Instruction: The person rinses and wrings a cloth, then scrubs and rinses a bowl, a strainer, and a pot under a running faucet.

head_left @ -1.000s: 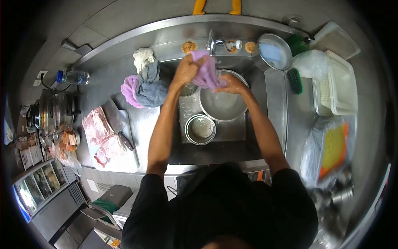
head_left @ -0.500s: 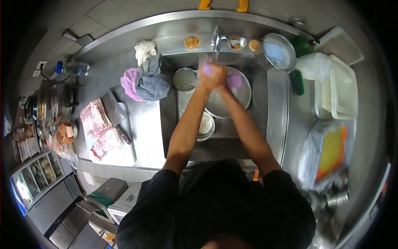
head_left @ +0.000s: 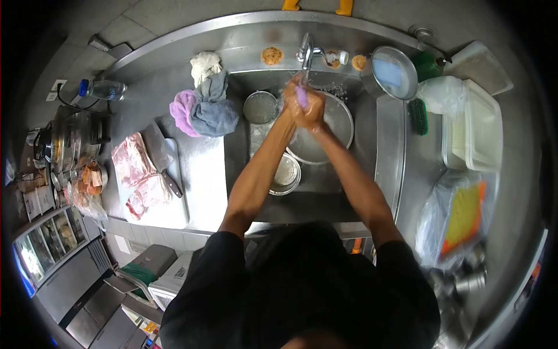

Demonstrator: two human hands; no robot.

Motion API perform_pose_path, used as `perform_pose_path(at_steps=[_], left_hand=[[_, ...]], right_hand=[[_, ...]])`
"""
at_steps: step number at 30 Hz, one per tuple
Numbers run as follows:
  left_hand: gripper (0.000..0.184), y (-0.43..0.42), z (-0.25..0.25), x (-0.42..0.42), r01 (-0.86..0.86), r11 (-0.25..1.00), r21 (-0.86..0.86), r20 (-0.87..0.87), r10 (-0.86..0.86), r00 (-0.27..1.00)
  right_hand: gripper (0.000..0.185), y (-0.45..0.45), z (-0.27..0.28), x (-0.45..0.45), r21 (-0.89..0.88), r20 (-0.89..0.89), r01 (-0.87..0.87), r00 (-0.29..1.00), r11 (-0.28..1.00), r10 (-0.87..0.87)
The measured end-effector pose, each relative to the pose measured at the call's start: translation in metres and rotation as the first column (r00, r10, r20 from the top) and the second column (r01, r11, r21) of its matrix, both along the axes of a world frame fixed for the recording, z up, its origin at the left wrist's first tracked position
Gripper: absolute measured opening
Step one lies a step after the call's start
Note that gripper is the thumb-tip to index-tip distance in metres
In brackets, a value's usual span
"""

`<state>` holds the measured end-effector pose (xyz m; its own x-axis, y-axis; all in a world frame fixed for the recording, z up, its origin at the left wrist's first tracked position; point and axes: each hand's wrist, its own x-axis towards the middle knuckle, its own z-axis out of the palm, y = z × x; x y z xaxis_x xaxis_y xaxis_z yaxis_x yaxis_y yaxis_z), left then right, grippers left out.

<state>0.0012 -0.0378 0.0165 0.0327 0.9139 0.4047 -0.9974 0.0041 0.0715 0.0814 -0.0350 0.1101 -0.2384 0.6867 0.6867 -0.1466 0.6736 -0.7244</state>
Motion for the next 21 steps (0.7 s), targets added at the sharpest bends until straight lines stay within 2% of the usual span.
perform_pose_path(at_steps=[1, 2, 3, 4, 6, 7, 8, 9, 10, 11, 12, 14, 15, 16, 17, 18, 19, 20, 21], left_hand=[[0.023, -0.017, 0.041, 0.012, -0.257, 0.877, -0.407, -0.376, 0.096, 0.922], [0.022, -0.024, 0.075, 0.017, -0.584, 0.556, -0.592, -0.702, 0.001, 0.712], [0.022, -0.031, 0.090, 0.011, -0.607, 0.566, -0.558, -0.798, -0.167, 0.579], [0.022, -0.039, 0.111, 0.006, -0.611, 0.564, -0.556, -0.799, -0.160, 0.579], [0.031, -0.055, 0.148, -0.009, -0.548, 0.735, -0.400, -0.852, -0.078, 0.517], [0.025, -0.055, 0.145, -0.025, -0.417, 0.806, -0.421, -0.784, -0.091, 0.614], [0.025, -0.051, 0.144, -0.027, -0.413, 0.804, -0.428, -0.781, -0.099, 0.617], [0.022, -0.048, 0.143, -0.027, -0.359, 0.859, -0.364, -0.927, -0.294, 0.234], [0.019, -0.042, 0.144, -0.028, -0.278, 0.906, -0.319, -0.900, -0.381, -0.211], [0.018, -0.039, 0.130, -0.021, -0.360, 0.933, -0.016, -0.980, -0.086, -0.181], [0.018, -0.036, 0.118, -0.023, -0.367, 0.930, -0.012, -0.980, -0.083, -0.180], [0.034, -0.028, 0.112, -0.025, -0.417, 0.825, 0.381, -0.805, 0.073, -0.589], [0.048, -0.026, 0.109, -0.032, -0.395, 0.820, 0.413, -0.773, 0.087, -0.628], [0.048, -0.029, 0.117, -0.038, -0.391, 0.820, 0.417, -0.774, 0.095, -0.626], [0.045, -0.037, 0.134, -0.042, -0.520, 0.816, 0.253, -0.851, -0.067, -0.520], [0.041, -0.044, 0.146, -0.045, -0.624, 0.778, 0.072, -0.891, -0.231, -0.390], [0.039, -0.049, 0.150, -0.047, -0.680, 0.728, 0.089, -0.955, -0.132, -0.266], [0.036, -0.053, 0.156, -0.049, -0.733, 0.674, 0.095, -0.989, -0.020, -0.146], [0.031, -0.061, 0.178, -0.051, -0.793, 0.606, 0.072, -0.994, -0.020, -0.105]], right_hand=[[0.026, 0.012, -0.007, 0.004, -0.042, 0.138, 0.039, 0.990, 0.998, -0.033], [0.030, 0.030, -0.012, 0.006, -0.072, 0.273, 0.082, 0.960, 0.994, -0.059], [0.035, 0.049, -0.015, 0.006, -0.204, 0.476, 0.149, 0.879, 0.968, -0.035], [0.035, 0.052, -0.007, 0.005, -0.200, 0.475, 0.142, 0.879, 0.969, -0.031], [0.049, 0.060, 0.026, 0.003, -0.119, 0.535, 0.048, 0.844, 0.992, 0.023], [0.060, 0.056, 0.041, 0.004, -0.283, 0.631, -0.016, 0.750, 0.959, 0.199], [0.060, 0.053, 0.049, 0.004, -0.290, 0.632, -0.011, 0.748, 0.957, 0.201], [0.063, 0.050, 0.056, 0.003, -0.460, 0.647, 0.027, 0.695, 0.888, 0.314], [0.066, 0.051, 0.062, 0.000, -0.601, 0.637, 0.071, 0.644, 0.796, 0.423], [0.060, 0.056, 0.052, -0.003, -0.593, 0.550, -0.011, 0.724, 0.805, 0.415], [0.060, 0.055, 0.039, -0.001, -0.590, 0.552, -0.017, 0.722, 0.807, 0.418], [0.058, 0.043, 0.028, 0.010, -0.515, 0.255, -0.257, 0.865, 0.818, 0.432], [0.049, 0.036, 0.022, 0.029, -0.654, 0.157, -0.291, 0.851, 0.699, 0.501], [0.049, 0.043, 0.015, 0.042, -0.650, 0.161, -0.285, 0.854, 0.704, 0.495], [0.045, 0.050, 0.007, 0.057, -0.662, 0.467, -0.245, 0.605, 0.708, 0.645], [0.043, 0.054, -0.003, 0.071, -0.665, 0.676, -0.205, 0.243, 0.718, 0.695], [0.043, 0.057, -0.019, 0.086, -0.671, 0.671, -0.200, 0.245, 0.714, 0.700], [0.041, 0.062, -0.039, 0.099, -0.691, 0.706, -0.075, 0.141, 0.719, 0.694], [0.039, 0.065, -0.054, 0.105, -0.685, 0.728, 0.048, 0.035, 0.727, 0.685]])
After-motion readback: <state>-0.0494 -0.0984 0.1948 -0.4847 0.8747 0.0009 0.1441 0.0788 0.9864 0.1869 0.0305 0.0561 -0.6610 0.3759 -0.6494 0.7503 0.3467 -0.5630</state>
